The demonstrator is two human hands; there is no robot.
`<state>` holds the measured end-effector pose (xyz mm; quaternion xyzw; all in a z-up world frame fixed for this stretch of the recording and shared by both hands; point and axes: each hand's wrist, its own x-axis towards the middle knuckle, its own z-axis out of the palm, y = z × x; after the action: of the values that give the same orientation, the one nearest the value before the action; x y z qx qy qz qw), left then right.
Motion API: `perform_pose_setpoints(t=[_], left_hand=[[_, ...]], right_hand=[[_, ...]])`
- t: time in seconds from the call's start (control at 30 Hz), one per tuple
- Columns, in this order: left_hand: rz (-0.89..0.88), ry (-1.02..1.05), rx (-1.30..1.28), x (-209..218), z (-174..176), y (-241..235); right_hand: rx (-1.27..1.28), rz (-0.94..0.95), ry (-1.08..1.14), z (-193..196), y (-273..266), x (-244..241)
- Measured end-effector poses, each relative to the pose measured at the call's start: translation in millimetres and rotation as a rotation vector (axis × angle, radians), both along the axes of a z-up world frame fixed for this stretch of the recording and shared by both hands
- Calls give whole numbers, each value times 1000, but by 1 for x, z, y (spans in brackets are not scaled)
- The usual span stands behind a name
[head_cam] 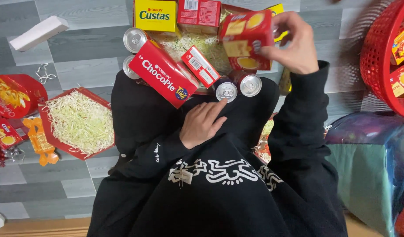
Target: Arranging snack boxes and beverage cans into a decorative gift basket filled with shredded paper.
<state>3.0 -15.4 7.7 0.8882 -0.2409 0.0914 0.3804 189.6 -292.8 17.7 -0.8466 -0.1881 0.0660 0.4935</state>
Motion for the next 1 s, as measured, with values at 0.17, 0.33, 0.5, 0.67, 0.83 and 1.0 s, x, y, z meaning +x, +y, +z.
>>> perform_pose_setpoints(t=[0.17, 0.33, 0.5, 0.67, 0.83, 1.0], left_hand=[[13, 414, -500, 2, -1, -17], [-52, 712, -933, 7, -12, -34], [-51, 991, -1181, 11, -3, -38], [-45, 1308, -1497, 2, -36, -40], [-115, 1500, -1602, -5, -57, -47], [-295, 1326, -1466, -1, -36, -42]], right_hand=[[338, 2, 202, -1, -16, -26], [429, -61, 282, 15, 1, -67], [363, -102, 317, 24, 15, -117], [28, 104, 157, 60, -20, -135], [-56, 189, 106, 91, -17, -145], [129, 59, 37, 40, -46, -138]])
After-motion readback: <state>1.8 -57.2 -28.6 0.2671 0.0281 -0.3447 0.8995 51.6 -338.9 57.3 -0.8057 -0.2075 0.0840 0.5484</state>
